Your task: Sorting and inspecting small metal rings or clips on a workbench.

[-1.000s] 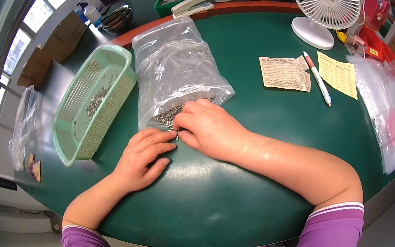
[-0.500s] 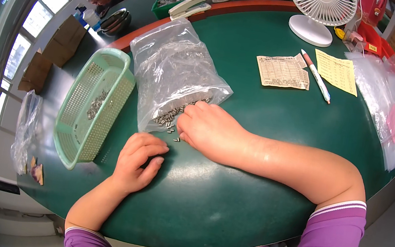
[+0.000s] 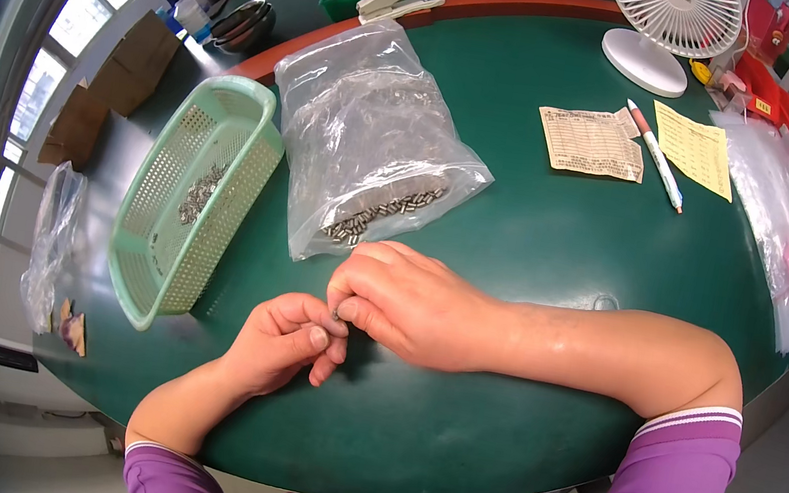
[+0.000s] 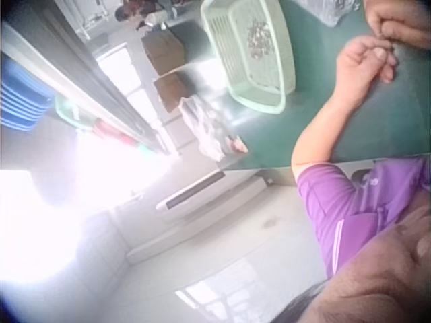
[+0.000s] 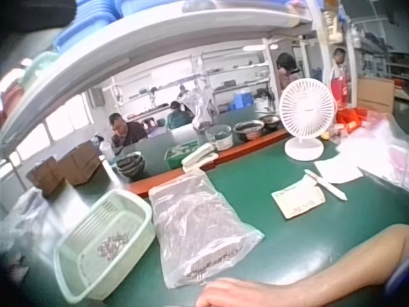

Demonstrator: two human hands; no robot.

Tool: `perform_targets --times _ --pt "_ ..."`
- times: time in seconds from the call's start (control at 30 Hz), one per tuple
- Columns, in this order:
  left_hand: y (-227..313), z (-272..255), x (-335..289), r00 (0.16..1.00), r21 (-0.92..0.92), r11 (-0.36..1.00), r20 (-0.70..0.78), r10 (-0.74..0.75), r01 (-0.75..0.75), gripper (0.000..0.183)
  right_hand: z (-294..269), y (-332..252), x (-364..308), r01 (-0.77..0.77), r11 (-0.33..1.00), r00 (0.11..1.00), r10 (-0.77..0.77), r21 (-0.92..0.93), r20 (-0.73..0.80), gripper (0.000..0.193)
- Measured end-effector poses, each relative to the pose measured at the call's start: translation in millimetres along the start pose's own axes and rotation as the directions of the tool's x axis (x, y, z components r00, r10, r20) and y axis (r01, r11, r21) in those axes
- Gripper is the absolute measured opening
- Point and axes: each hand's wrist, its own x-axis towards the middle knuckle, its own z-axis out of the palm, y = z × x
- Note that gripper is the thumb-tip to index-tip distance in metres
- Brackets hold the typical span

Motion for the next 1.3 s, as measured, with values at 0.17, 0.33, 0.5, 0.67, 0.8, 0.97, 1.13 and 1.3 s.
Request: perform_targets --times 0.17,0.33,0.5,0.67,0.8,0.97,1.13,1.3 --pt "2 -3 2 0.998 -0.126 0.991 0.033 -0.044 0.048 0.018 -2 2 2 0.025 1.000 1.000 -0.025 -0.007 -0.012 0.008" --pt "0 -3 2 0.999 -0.152 0.988 0.023 -0.030 0.033 0.016 -4 4 5 0.155 0.987 0.984 -0.158 -0.049 -0.082 0.012" --pt "2 2 1 0.998 -0.067 0.997 -0.048 -0.045 0.042 0.011 -9 0 5 0.292 0.932 0.953 -0.303 -0.216 -0.022 0.013" --pt "2 6 -2 0.992 0.120 0.991 -0.118 -0.050 0.064 0.012 -13 -1 2 0.442 0.781 0.890 -0.444 -0.442 0.104 0.011" --pt "3 8 0 0.987 0.122 0.990 -0.152 -0.050 0.069 0.011 -13 0 4 0.355 0.878 0.921 -0.388 -0.321 -0.044 0.012" --pt "1 5 2 0.984 0.168 0.983 -0.142 0.103 -0.078 0.014 -20 13 9 0.157 0.945 0.946 -0.228 -0.287 -0.232 0.012" --pt "-2 4 1 0.982 0.189 0.974 -0.119 0.148 -0.123 0.015 -22 17 12 0.062 0.954 0.949 -0.148 -0.293 -0.280 0.013" --pt "14 6 -8 0.889 0.501 0.811 -0.159 0.428 -0.301 0.012 -22 19 9 -0.003 0.921 0.973 -0.087 -0.390 -0.212 0.027"
